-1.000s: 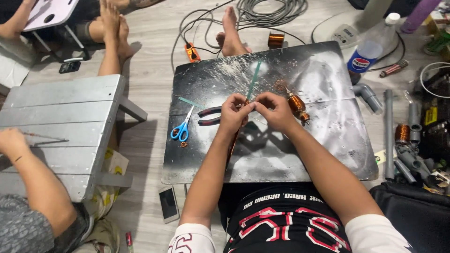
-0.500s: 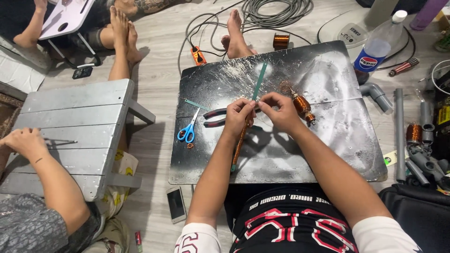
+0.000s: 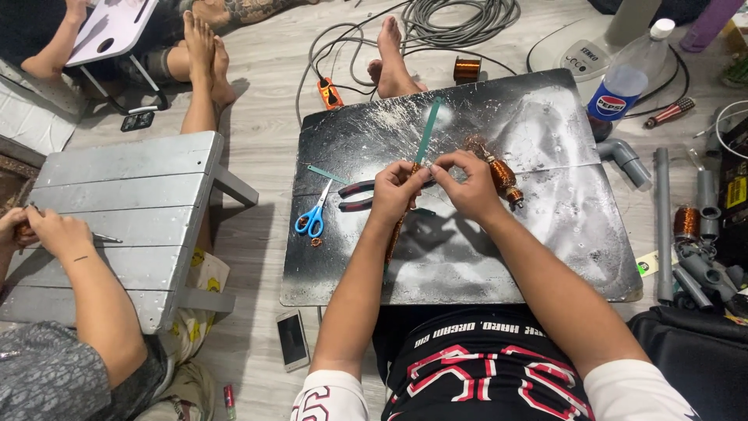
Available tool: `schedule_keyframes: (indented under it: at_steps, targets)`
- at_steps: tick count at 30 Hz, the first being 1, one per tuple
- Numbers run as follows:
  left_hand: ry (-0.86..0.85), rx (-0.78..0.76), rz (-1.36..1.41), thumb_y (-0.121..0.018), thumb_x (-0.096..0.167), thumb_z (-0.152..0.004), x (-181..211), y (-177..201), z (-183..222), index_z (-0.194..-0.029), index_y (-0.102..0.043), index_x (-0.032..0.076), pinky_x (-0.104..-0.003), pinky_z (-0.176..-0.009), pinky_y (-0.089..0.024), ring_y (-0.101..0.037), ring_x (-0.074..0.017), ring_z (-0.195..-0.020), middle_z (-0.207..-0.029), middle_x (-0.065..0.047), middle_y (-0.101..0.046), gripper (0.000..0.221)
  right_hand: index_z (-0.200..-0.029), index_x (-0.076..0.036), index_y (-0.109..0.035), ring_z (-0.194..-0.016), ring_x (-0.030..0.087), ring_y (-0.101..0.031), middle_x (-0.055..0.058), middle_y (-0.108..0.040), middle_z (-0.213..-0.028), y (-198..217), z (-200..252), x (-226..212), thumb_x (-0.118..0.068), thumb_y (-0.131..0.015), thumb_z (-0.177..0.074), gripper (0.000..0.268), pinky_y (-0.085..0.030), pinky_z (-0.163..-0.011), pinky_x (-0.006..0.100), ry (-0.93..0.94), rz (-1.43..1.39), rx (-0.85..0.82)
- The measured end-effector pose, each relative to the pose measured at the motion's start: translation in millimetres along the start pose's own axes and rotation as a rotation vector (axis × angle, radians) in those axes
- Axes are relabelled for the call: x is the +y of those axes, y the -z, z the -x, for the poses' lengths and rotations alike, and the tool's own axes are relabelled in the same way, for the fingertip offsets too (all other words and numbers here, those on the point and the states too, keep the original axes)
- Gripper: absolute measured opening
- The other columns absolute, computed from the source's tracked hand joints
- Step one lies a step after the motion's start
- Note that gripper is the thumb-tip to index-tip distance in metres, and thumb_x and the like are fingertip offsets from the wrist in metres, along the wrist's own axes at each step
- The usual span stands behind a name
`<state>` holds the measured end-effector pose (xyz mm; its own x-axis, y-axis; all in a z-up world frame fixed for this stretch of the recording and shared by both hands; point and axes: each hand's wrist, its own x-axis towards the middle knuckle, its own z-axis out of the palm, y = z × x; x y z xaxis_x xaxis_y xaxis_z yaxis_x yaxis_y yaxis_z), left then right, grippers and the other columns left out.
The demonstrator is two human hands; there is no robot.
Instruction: Winding copper wire around a metal core to assemble an electronic component.
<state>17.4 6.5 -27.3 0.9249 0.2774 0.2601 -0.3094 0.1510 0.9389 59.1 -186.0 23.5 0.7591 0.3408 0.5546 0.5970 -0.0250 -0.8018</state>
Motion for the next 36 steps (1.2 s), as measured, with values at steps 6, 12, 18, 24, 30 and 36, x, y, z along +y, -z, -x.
schedule_keyframes:
  at_steps: [6,12,18,24,30,36]
  targets:
    - [0.001,0.032,-0.030,-0.091,0.007,-0.094,8,-3,1,-0.105,-0.080,-0.003,-0.026,-0.030,-0.043,-0.062,-0.0172,-0.037,-0.063,-0.016,-0.067,0.018,-0.104,-0.012,-0.085,-0.087,0.025,-0.071,0.007,-0.073,-0.083,0,-1,0,-0.015,-0.085,-0.105,0.004,-0.053,-0.092,0.039,0.038,-0.018,0.027]
    - [-0.069,0.046,-0.057,-0.088,0.004,-0.096,-8,0,-2,-0.105,-0.082,-0.002,-0.024,-0.034,-0.042,-0.060,-0.0140,-0.038,-0.059,-0.011,-0.063,0.013,-0.104,-0.010,-0.084,-0.084,0.026,-0.070,0.009,-0.071,-0.081,-1,0,-5,-0.014,-0.084,-0.105,0.004,-0.053,-0.089,0.039,0.070,-0.022,0.048]
    - [-0.043,0.021,-0.053,-0.083,0.008,-0.101,2,-3,3,-0.111,-0.084,-0.001,-0.025,-0.038,-0.040,-0.056,-0.0138,-0.037,-0.051,-0.012,-0.059,0.013,-0.105,-0.010,-0.084,-0.082,0.028,-0.070,0.009,-0.071,-0.081,-5,-1,3,-0.013,-0.083,-0.107,0.004,-0.052,-0.085,0.040,0.154,0.029,0.114]
    - [-0.005,-0.058,0.009,-0.072,0.015,-0.110,16,-6,7,-0.113,-0.086,0.001,-0.026,-0.036,-0.039,-0.054,-0.0180,-0.032,-0.045,-0.013,-0.054,0.020,-0.108,-0.015,-0.084,-0.085,0.023,-0.070,0.002,-0.067,-0.083,-8,0,0,-0.020,-0.084,-0.109,0.005,-0.049,-0.086,0.035,0.206,0.132,0.159]
    - [0.035,-0.053,0.038,-0.069,0.016,-0.115,4,-7,4,-0.118,-0.084,-0.002,-0.030,-0.041,-0.049,-0.063,-0.0194,-0.042,-0.054,-0.015,-0.060,0.024,-0.107,-0.015,-0.083,-0.085,0.023,-0.071,0.002,-0.067,-0.082,-7,1,6,-0.020,-0.082,-0.110,0.006,-0.049,-0.086,0.036,0.190,0.130,0.170]
    - [0.019,-0.029,0.068,-0.078,0.008,-0.106,14,-9,7,-0.118,-0.081,-0.006,-0.032,-0.036,-0.047,-0.059,-0.0218,-0.038,-0.051,-0.018,-0.058,0.018,-0.107,-0.015,-0.083,-0.085,0.024,-0.071,0.002,-0.068,-0.083,-9,-1,11,-0.018,-0.082,-0.110,0.004,-0.050,-0.086,0.037,0.184,0.118,0.182]
